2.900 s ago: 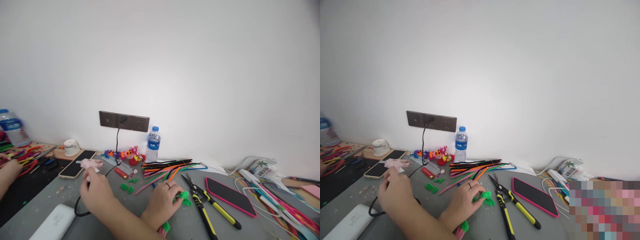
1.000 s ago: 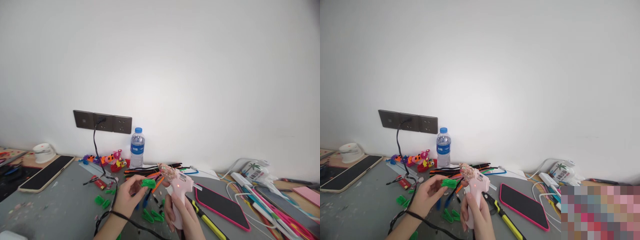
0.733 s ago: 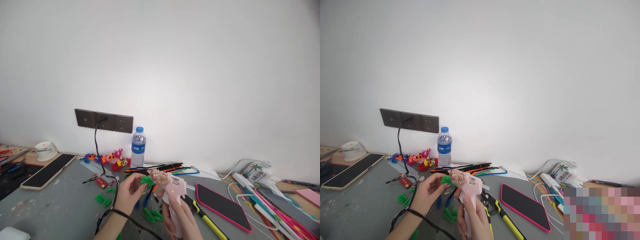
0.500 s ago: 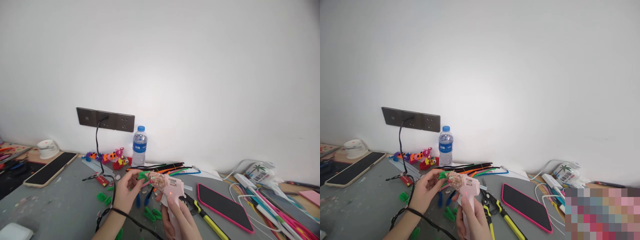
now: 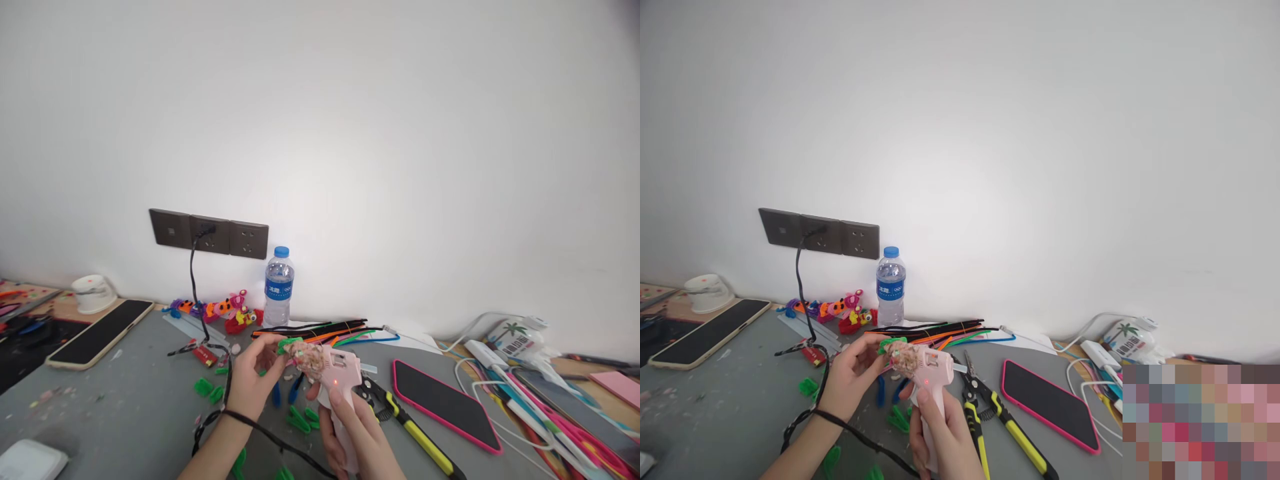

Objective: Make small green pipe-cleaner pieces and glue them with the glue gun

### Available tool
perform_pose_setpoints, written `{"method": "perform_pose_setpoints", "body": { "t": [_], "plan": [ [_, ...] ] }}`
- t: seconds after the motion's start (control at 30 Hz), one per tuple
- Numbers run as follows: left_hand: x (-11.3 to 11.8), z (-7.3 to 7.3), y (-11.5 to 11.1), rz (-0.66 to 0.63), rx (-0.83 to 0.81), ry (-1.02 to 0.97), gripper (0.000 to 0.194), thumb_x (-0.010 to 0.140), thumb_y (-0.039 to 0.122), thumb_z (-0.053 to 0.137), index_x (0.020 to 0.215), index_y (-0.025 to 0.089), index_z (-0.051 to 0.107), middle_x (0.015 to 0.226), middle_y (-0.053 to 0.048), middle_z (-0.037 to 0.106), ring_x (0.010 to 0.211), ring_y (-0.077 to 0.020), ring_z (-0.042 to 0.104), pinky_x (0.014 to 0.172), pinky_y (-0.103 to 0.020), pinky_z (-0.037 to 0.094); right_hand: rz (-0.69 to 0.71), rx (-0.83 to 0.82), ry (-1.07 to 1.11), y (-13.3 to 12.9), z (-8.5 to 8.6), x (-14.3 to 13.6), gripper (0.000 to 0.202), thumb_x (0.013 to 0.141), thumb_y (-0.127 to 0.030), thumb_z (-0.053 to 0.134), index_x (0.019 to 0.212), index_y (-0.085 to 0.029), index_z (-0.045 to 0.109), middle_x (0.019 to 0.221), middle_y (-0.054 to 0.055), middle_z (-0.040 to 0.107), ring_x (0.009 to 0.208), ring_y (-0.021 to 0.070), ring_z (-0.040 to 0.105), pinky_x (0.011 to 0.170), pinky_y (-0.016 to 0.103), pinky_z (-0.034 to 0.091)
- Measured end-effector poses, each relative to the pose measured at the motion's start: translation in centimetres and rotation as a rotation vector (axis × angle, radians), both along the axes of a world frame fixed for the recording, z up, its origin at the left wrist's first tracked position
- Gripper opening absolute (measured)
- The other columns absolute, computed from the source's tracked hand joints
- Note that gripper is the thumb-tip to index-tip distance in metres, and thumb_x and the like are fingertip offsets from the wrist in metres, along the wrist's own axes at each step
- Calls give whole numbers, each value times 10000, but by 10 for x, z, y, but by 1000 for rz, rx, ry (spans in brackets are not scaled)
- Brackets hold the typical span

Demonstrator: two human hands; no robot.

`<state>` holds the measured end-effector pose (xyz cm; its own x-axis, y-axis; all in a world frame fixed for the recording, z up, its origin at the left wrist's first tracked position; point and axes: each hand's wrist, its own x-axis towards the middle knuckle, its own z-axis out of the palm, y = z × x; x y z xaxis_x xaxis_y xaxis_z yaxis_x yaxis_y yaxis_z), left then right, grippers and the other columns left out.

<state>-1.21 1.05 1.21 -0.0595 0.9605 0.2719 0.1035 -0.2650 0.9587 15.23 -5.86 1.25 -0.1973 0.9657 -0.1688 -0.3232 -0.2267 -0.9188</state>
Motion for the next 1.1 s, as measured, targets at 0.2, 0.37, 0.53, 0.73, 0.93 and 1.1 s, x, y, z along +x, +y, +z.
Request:
{"method": "perform_pose_setpoints", "body": {
  "t": [0.2,0.37,0.53,0.73,0.93,1.1],
  "plan": [
    [-1,-2,1,1,17,5,213,701,326,673,843,170,704,716,-63,729,662,-222,682,563,-280,547,1,-2,-4,0,4,-1,587,732,-711,610,905,-156,522,413,-111,406,282,34,276,298,151,250],
    [-1,0,0,3,52,29,191,710,325,676,834,184,713,683,-52,726,649,-218,680,539,-266,538,-7,-11,-11,-1,3,-1,593,729,-719,603,893,-155,525,406,-108,406,279,38,285,299,156,251],
    [-1,1,-1,7,51,36,188,705,313,668,835,183,710,668,-42,715,642,-212,676,544,-265,537,-8,-9,-17,0,-1,0,584,745,-714,589,895,-152,533,407,-106,408,276,41,280,299,163,244],
    [-1,-1,0,10,61,48,192,712,311,655,845,181,707,674,-46,712,647,-217,677,549,-272,540,-4,1,-17,-1,0,0,577,749,-710,586,881,-150,546,404,-110,398,281,38,262,295,163,226],
    [-2,-2,0,7,60,62,198,723,315,649,855,177,701,703,-59,719,677,-229,682,564,-281,543,-15,-1,-13,-1,0,-1,558,751,-702,592,864,-160,525,405,-109,410,275,30,255,294,157,231],
    [-2,-2,-1,11,61,75,205,733,320,643,864,172,698,728,-67,724,686,-229,682,573,-284,544,-6,1,-19,0,0,-1,569,747,-715,583,857,-161,515,399,-109,407,270,33,269,292,156,245]
  ]
}}
